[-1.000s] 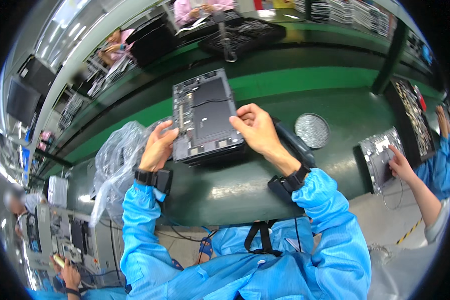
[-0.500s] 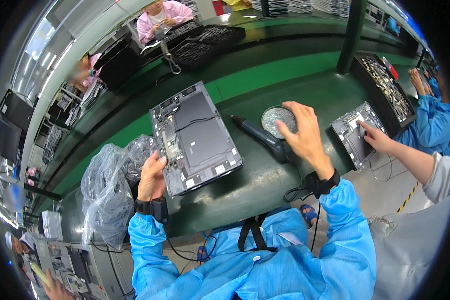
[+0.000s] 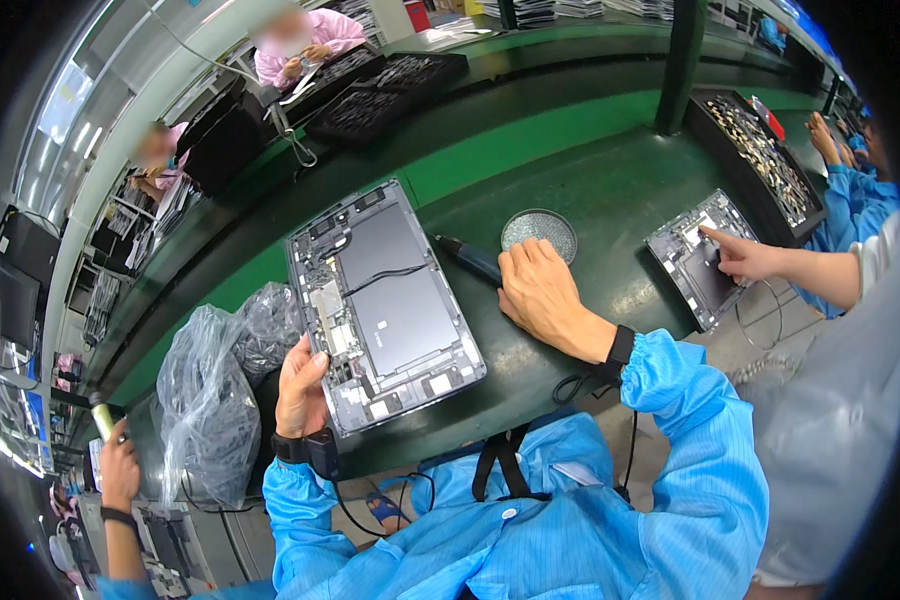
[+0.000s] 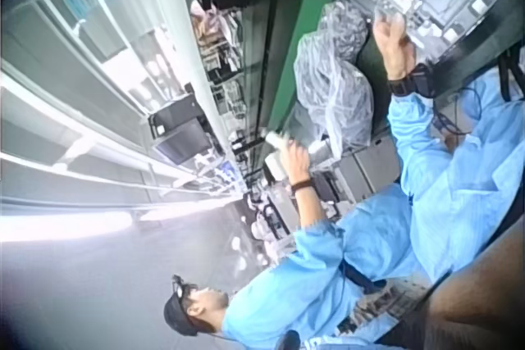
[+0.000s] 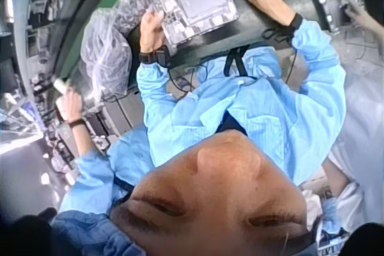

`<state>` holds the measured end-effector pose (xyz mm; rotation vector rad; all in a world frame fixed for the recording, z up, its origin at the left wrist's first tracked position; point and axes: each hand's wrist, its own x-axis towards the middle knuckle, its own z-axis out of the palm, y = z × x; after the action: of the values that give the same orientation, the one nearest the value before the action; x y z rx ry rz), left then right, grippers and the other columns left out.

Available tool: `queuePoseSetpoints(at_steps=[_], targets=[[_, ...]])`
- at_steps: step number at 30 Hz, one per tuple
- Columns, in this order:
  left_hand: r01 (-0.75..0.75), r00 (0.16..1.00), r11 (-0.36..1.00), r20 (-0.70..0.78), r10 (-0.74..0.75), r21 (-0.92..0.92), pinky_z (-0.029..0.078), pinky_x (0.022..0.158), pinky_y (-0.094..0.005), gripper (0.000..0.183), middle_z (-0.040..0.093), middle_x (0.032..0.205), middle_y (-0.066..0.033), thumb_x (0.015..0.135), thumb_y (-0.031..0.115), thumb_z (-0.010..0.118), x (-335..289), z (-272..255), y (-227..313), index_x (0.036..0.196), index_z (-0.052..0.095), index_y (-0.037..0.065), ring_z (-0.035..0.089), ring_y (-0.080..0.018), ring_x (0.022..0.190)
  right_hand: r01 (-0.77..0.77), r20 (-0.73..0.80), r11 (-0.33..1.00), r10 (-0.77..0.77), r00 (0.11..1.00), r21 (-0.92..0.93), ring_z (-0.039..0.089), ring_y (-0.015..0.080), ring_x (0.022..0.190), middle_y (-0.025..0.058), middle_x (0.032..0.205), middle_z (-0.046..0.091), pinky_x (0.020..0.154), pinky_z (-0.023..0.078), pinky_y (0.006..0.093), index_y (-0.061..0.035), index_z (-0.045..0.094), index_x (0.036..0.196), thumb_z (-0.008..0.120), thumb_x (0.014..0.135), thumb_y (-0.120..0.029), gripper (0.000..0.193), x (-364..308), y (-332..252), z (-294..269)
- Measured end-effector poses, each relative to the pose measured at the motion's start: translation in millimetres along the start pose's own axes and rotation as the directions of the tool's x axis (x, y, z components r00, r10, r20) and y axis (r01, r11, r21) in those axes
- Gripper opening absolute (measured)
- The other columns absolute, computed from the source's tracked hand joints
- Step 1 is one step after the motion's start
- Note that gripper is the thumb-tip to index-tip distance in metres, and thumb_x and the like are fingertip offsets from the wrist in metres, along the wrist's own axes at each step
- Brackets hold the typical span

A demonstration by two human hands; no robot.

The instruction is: Assembling the internal electronic components and ribbon cables of tablets on a factory assembly line.

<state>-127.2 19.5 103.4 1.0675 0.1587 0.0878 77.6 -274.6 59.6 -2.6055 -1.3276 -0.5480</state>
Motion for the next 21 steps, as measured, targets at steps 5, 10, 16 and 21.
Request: queuePoseSetpoints(at_steps=[5, 10, 16, 21], targets=[[0.023, 1.000, 0.999, 0.020, -0.022, -0.038, 0.051, 0.105, -0.0378, 0.064, 0.065, 0.134, -0.0159, 0.093, 0.008, 0.071, -20.1, 16.8, -15.6, 0.149, 0.041, -0.003, 0.065, -0.0227, 0.121, -0.288, -0.131, 0.902, 0.343, 0.930, 0.321, 0.064, 0.0390, 0.087, 0.0179, 0.100, 0.058, 0.078, 0.054, 0.0471, -0.0022, 0.059, 0.111, 0.076, 0.083, -0.016, 0.035, -11.5, 4.3, -37.5], [0.180, 0.974, 0.980, 0.153, -0.166, -0.086, 0.047, 0.110, -0.0387, 0.073, 0.060, 0.141, -0.0157, 0.092, 0.010, 0.073, -18.0, 55.4, -58.8, 0.153, 0.036, -0.002, 0.062, -0.0235, 0.127, -0.378, -0.369, 0.859, 0.495, 0.786, 0.346, 0.066, 0.0379, 0.086, 0.0201, 0.104, 0.062, 0.074, 0.052, 0.0444, 0.0001, 0.058, 0.122, 0.075, 0.088, -0.013, 0.040, -47.2, 47.6, -75.0], [0.288, 0.946, 0.954, 0.180, -0.270, -0.081, 0.052, 0.106, -0.0382, 0.070, 0.061, 0.141, -0.0151, 0.097, 0.009, 0.069, -6.7, 60.4, -105.4, 0.156, 0.031, 0.001, 0.063, -0.0233, 0.126, -0.396, -0.326, 0.778, 0.584, 0.744, 0.488, 0.056, 0.0169, 0.075, 0.0100, 0.091, 0.058, 0.066, 0.046, 0.0319, 0.0006, 0.060, 0.121, 0.073, 0.089, -0.008, 0.035, -78.0, 50.9, -83.1], [0.314, 0.945, 0.946, 0.120, -0.303, -0.078, 0.053, 0.105, -0.0392, 0.067, 0.060, 0.142, -0.0144, 0.098, 0.007, 0.066, -10.4, 58.2, -111.8, 0.156, 0.032, 0.002, 0.062, -0.0235, 0.127, -0.396, -0.315, 0.771, 0.586, 0.746, 0.498, 0.055, 0.0179, 0.073, 0.0096, 0.091, 0.058, 0.066, 0.045, 0.0320, 0.0007, 0.059, 0.122, 0.073, 0.089, -0.007, 0.037, -86.9, 48.3, -77.5]])
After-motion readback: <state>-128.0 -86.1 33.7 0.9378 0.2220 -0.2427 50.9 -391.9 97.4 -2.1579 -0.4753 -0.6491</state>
